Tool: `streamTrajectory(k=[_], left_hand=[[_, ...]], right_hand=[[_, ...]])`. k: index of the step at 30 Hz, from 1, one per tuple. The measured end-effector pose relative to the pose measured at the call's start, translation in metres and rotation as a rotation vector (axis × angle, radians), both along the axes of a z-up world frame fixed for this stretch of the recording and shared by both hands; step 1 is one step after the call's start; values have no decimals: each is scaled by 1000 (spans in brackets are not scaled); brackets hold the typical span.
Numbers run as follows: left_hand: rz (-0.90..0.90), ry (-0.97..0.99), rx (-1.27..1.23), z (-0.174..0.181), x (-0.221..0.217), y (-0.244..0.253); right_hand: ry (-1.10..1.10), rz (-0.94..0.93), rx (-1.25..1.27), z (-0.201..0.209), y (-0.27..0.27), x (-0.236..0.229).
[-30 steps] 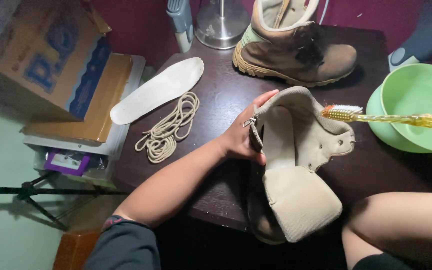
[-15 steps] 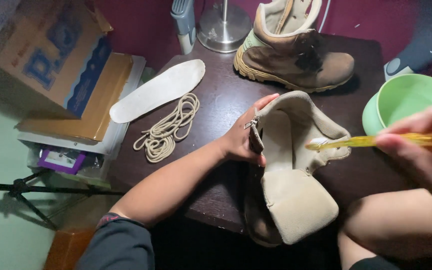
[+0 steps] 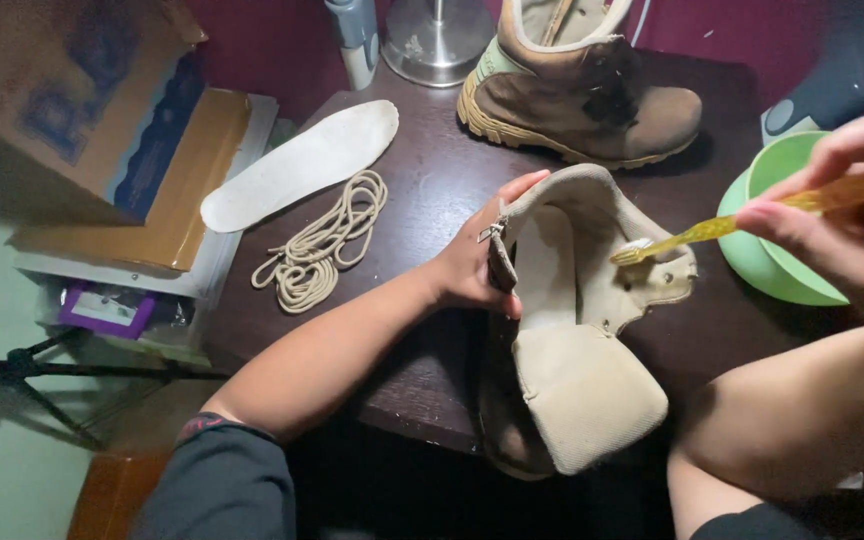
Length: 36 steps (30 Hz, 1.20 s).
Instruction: Brushing the interior lining of a work boot using a toothbrush.
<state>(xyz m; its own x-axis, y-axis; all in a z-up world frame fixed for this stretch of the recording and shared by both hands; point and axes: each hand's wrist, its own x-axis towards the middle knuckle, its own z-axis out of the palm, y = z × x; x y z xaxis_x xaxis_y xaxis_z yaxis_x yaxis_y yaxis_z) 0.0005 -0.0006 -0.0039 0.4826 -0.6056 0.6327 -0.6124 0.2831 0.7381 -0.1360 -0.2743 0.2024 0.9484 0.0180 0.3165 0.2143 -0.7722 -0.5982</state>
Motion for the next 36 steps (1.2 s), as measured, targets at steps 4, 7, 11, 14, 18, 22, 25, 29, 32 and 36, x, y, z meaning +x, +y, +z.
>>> streamTrajectory(k=[4, 7, 11, 14, 18, 22, 25, 29, 32, 36], left_hand=[[23, -54, 1, 2, 0, 0], [-1, 38, 1, 3, -1, -1], [-7, 33, -12, -3, -1, -1], [-18, 41, -20, 2, -2, 0], [-12, 43, 9, 4, -4, 5], [-14, 26, -6, 0, -3, 5], [-18, 30, -26, 2, -4, 3], [6, 25, 19, 7, -6, 6], [-15, 34, 8, 4, -7, 9], [-46, 60, -8, 5, -6, 9]], right_hand=[[-2, -50, 72, -28, -38, -17], [-63, -26, 78, -42, -53, -32], [50, -122, -11, -49, -68, -46], [85, -171, -81, -56, -69, -50], [42, -92, 51, -85, -87, -35], [49, -95, 15, -16, 1, -14], [-184, 261, 13, 7, 35, 19], [145, 243, -393, 14, 50, 44], [180, 232, -306, 13, 50, 43], [-77, 78, -100, 13, 33, 20]])
